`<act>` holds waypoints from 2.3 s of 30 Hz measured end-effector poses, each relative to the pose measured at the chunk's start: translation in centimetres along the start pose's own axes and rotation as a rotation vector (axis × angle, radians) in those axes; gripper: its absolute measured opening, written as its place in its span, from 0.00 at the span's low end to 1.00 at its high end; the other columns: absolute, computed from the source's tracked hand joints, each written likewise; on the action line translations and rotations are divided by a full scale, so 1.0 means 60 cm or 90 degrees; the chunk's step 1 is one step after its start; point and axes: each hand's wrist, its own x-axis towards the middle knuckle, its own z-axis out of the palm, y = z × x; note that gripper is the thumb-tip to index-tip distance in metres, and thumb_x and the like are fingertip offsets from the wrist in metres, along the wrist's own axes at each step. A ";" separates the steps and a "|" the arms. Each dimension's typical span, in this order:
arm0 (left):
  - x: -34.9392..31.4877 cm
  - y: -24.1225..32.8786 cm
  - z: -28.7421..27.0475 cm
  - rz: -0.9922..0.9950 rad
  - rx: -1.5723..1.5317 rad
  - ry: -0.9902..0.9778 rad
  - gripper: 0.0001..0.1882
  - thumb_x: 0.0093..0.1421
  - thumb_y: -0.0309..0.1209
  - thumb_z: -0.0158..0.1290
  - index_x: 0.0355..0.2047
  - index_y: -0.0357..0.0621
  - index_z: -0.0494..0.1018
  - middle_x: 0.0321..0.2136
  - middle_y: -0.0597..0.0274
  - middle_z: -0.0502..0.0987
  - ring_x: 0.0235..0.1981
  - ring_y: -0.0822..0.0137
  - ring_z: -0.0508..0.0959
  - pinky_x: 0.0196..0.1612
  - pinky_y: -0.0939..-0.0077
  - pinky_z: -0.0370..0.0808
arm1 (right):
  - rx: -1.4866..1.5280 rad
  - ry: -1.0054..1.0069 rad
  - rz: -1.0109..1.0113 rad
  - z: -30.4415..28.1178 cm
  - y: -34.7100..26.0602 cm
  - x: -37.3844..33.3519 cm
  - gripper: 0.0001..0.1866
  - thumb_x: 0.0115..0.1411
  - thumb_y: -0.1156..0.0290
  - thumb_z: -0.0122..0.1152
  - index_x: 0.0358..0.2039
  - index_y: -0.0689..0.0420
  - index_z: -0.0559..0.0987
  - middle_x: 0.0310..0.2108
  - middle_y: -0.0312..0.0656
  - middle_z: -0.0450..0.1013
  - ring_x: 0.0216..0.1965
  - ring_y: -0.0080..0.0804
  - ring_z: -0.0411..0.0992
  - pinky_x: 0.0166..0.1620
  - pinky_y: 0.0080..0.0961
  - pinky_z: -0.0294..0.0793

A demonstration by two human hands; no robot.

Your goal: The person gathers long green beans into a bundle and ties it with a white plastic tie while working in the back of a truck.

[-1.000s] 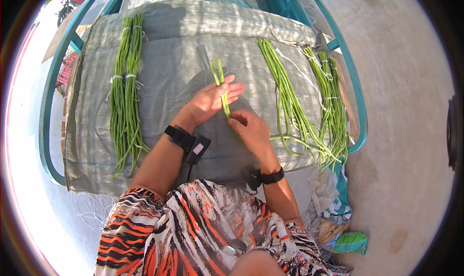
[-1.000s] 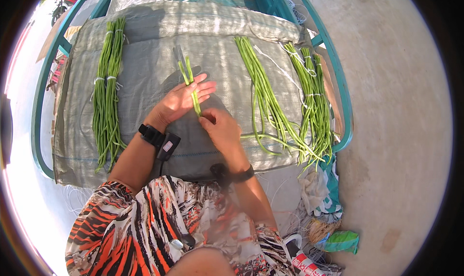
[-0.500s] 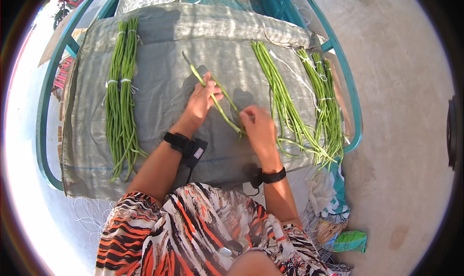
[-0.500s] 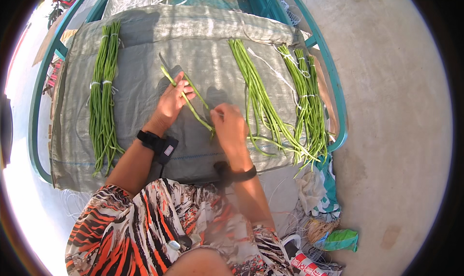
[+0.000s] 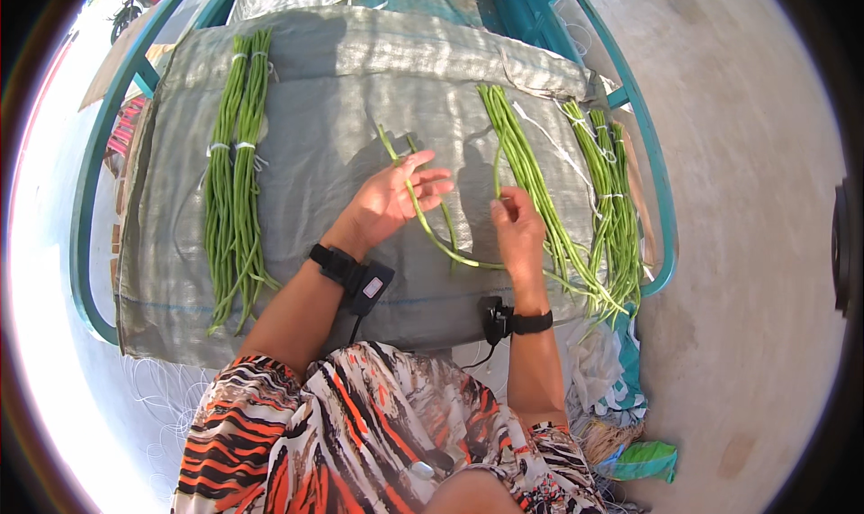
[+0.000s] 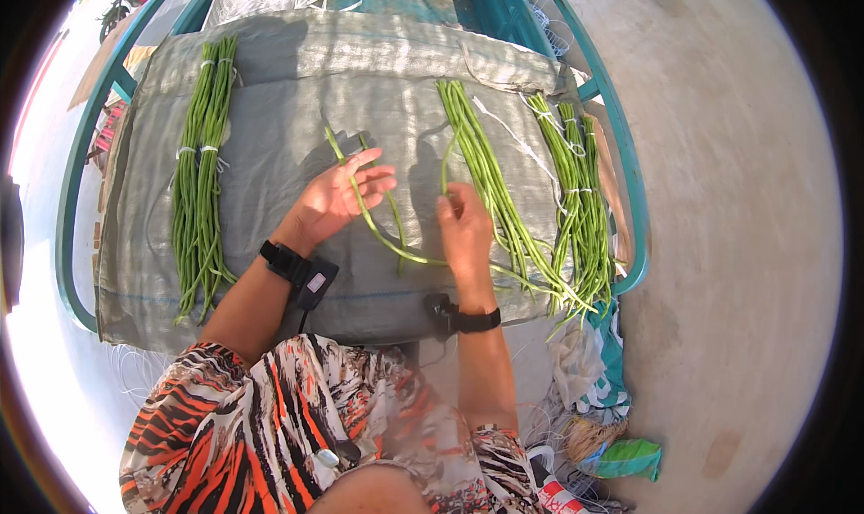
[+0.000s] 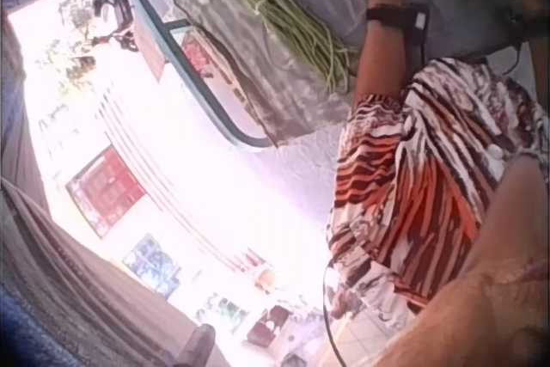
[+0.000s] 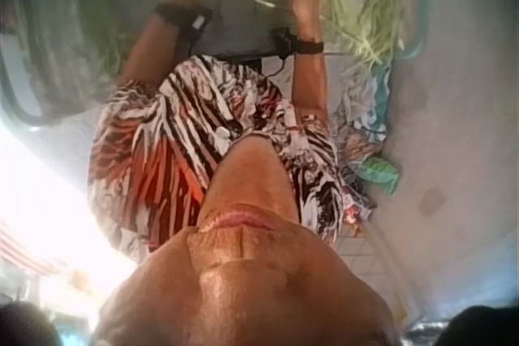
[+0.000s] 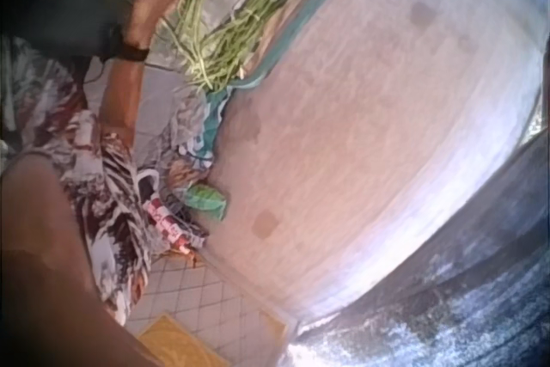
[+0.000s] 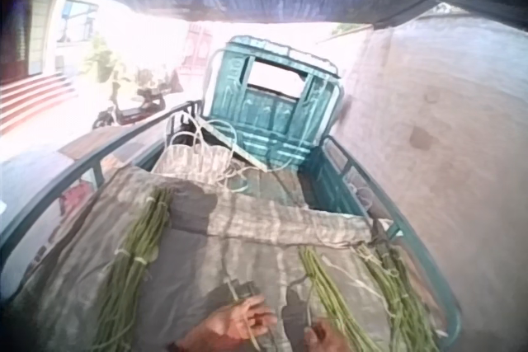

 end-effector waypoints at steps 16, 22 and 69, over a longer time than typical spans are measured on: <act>0.001 0.005 -0.006 0.040 -0.076 -0.048 0.25 0.64 0.40 0.46 0.57 0.41 0.58 0.40 0.59 0.73 0.45 0.62 0.73 0.53 0.63 0.70 | -0.058 -0.224 -0.045 -0.005 -0.038 -0.094 0.10 0.56 0.77 0.53 0.40 0.62 0.75 0.32 0.47 0.73 0.29 0.38 0.72 0.34 0.26 0.70; 0.005 0.000 -0.017 0.085 -0.100 -0.119 0.24 0.64 0.39 0.46 0.57 0.40 0.59 0.37 0.61 0.74 0.46 0.61 0.73 0.55 0.59 0.66 | -0.060 -0.216 0.011 -0.029 -0.028 -0.110 0.11 0.59 0.75 0.50 0.42 0.61 0.74 0.30 0.47 0.72 0.29 0.38 0.71 0.36 0.28 0.69; -0.007 0.000 -0.013 0.101 -0.115 -0.230 0.19 0.68 0.41 0.37 0.56 0.49 0.63 0.20 0.74 0.59 0.26 0.74 0.64 0.46 0.69 0.69 | -0.231 -0.163 -0.050 -0.023 0.001 -0.107 0.10 0.57 0.70 0.53 0.39 0.55 0.77 0.33 0.45 0.73 0.35 0.44 0.71 0.37 0.32 0.69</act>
